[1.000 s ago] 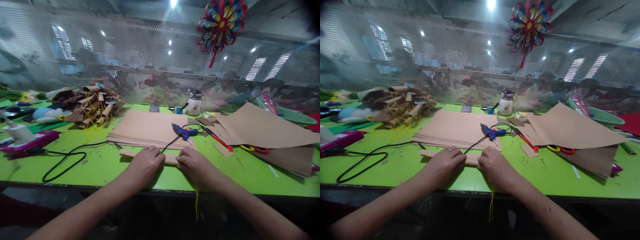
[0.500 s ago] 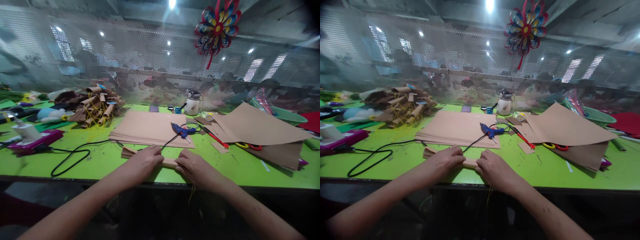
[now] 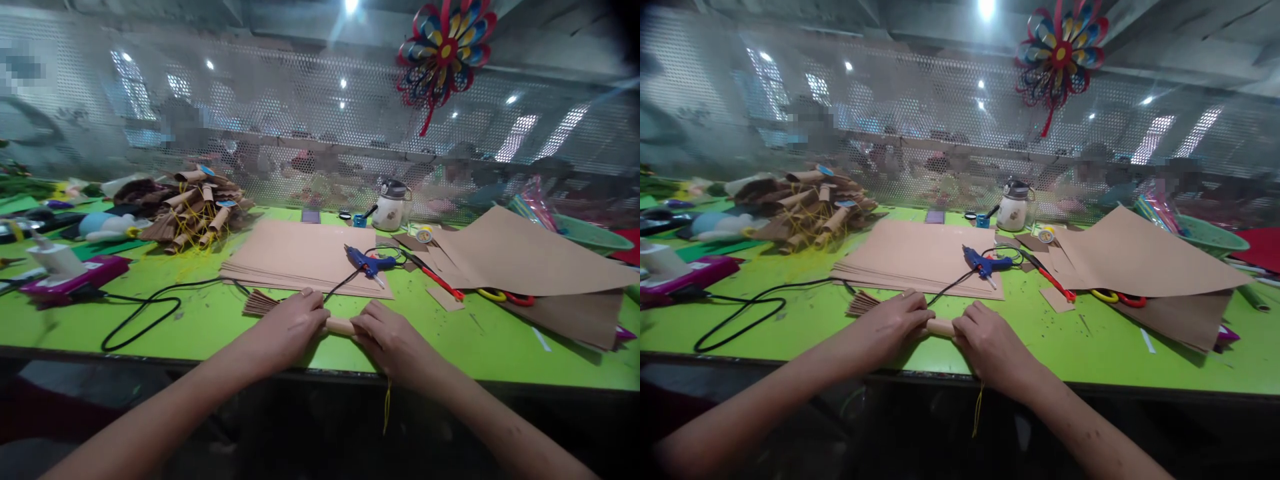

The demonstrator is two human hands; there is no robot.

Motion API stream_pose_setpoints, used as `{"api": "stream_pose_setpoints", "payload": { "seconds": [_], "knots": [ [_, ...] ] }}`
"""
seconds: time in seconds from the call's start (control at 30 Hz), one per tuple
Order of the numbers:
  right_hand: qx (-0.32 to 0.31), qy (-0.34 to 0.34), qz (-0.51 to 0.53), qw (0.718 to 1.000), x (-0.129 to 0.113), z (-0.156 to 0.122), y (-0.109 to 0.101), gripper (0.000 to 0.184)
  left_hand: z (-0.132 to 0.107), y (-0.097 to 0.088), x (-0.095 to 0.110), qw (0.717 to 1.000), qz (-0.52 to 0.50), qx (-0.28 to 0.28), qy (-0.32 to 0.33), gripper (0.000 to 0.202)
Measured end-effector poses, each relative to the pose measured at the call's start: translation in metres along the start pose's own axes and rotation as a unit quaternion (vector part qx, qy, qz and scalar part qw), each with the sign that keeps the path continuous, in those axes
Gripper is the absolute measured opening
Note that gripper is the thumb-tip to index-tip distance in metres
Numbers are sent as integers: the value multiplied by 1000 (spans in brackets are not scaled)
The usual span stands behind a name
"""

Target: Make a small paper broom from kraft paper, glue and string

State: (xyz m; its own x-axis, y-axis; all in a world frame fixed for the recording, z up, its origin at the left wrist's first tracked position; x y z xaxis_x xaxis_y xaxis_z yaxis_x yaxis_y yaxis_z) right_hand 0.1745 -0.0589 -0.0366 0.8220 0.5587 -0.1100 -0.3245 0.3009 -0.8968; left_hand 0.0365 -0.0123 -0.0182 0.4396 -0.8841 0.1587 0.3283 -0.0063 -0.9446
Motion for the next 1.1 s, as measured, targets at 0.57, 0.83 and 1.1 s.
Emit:
{"api": "stream_pose_setpoints", "payload": {
  "seconds": [0.57, 0.83, 1.1],
  "knots": [
    [166, 29, 39, 985, -40, -13, -35, 22, -25, 17, 42, 545, -753, 235, -283, 30],
    [197, 1, 27, 980, -74, -26, -44, 30, -44, 12, 60, 461, -785, 312, -270, 28],
    [236, -33, -10, 971, -100, -33, -58, 40, -63, 2, 71, 433, -784, 335, -292, 51]
  ]
}}
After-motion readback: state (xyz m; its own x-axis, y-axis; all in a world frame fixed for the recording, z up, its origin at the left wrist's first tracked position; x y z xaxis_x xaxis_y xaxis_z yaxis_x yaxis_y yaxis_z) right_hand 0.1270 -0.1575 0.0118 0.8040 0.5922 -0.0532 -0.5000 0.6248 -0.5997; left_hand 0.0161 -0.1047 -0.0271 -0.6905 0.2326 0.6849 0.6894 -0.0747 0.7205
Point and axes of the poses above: each hand's wrist, its own z-axis towards the middle knuckle, its own y-axis out of the palm, x = y × z, the point moved 6 cm from there along z, towards the middle knuckle, and after that the axes turned 7 degrees about -z, right-handed, at the moved point
